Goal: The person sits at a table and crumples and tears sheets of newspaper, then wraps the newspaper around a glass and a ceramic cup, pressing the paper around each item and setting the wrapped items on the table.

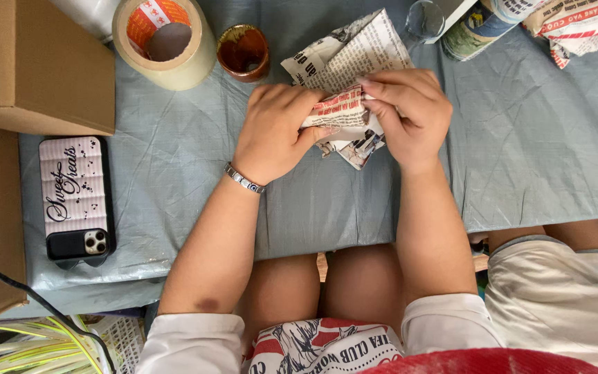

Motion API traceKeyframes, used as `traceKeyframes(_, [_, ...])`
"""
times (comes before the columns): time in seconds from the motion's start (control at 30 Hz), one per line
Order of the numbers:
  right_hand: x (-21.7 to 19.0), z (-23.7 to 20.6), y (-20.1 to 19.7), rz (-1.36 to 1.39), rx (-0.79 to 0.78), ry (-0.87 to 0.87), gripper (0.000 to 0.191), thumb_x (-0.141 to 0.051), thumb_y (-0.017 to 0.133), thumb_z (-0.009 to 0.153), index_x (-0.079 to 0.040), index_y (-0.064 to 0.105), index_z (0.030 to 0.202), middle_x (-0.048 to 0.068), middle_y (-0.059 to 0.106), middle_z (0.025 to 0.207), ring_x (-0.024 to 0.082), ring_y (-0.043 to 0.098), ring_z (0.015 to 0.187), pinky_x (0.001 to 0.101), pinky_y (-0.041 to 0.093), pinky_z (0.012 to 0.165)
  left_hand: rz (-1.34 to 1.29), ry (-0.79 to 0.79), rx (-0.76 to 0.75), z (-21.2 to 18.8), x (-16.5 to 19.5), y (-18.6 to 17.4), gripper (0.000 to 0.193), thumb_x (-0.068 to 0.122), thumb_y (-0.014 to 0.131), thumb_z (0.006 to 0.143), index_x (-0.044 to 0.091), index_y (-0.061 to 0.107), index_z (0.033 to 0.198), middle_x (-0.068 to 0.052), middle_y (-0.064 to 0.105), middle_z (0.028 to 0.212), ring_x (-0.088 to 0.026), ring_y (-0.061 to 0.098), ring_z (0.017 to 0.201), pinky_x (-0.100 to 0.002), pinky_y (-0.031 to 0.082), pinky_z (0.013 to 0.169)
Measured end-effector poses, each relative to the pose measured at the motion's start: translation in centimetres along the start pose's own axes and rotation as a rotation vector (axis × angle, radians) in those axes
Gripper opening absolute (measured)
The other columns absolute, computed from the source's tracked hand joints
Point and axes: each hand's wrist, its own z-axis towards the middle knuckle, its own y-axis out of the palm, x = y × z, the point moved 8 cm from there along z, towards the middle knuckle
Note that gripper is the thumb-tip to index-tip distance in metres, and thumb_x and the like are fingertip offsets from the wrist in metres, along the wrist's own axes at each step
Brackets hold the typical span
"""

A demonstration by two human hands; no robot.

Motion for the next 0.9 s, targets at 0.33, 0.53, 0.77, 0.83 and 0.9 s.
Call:
traceKeyframes(0.33, [0.8,-1.9,-0.3,0.149,0.308,0.143,0.005,0.003,0.069,0.103,0.002,0.065,0.100,0.016,0.076,0.106,0.024,0.072,0.098,0.0325,0.056,0.089,-0.154,-0.072,-0.022,0.2,-0.7,1.1,0.036,0.034,0.079,0.091,0.008,0.064,0.113,-0.008,0.069,0.100,-0.031,0.063,0.099,-0.045,0.043,0.095])
traceKeyframes(0.53, [3.3,-3.2,0.3,0.464,0.391,0.277,0.008,-0.001,0.065,0.109,0.002,0.058,0.106,0.017,0.072,0.112,0.021,0.070,0.103,0.0313,0.055,0.097,-0.177,-0.054,-0.017,0.2,-0.9,1.3,0.036,0.034,0.079,0.091,0.008,0.064,0.111,-0.007,0.067,0.096,-0.030,0.062,0.095,-0.045,0.042,0.093])
traceKeyframes(0.77, [6.6,-4.3,1.4,0.819,0.420,0.432,0.013,-0.011,0.065,0.111,-0.002,0.057,0.114,0.014,0.069,0.114,0.017,0.065,0.099,0.0296,0.052,0.094,-0.180,-0.079,-0.058,0.3,-1.0,1.6,0.033,0.036,0.078,0.092,0.009,0.065,0.103,-0.005,0.065,0.092,-0.029,0.059,0.094,-0.044,0.042,0.093])
traceKeyframes(0.83, [7.1,-4.4,2.0,0.932,0.417,0.478,0.013,-0.012,0.065,0.112,-0.002,0.057,0.115,0.013,0.068,0.112,0.017,0.064,0.097,0.0292,0.052,0.092,-0.158,-0.081,-0.061,0.3,-1.0,1.6,0.034,0.038,0.078,0.092,0.008,0.064,0.102,-0.005,0.065,0.092,-0.029,0.059,0.095,-0.044,0.041,0.093])
traceKeyframes(0.9, [7.3,-4.3,2.3,1.028,0.409,0.515,0.013,-0.013,0.065,0.113,-0.002,0.058,0.115,0.012,0.068,0.109,0.015,0.063,0.096,0.0286,0.051,0.090,-0.126,-0.084,-0.060,0.3,-1.0,1.7,0.035,0.039,0.078,0.093,0.008,0.064,0.100,-0.005,0.066,0.093,-0.029,0.059,0.096,-0.045,0.041,0.094])
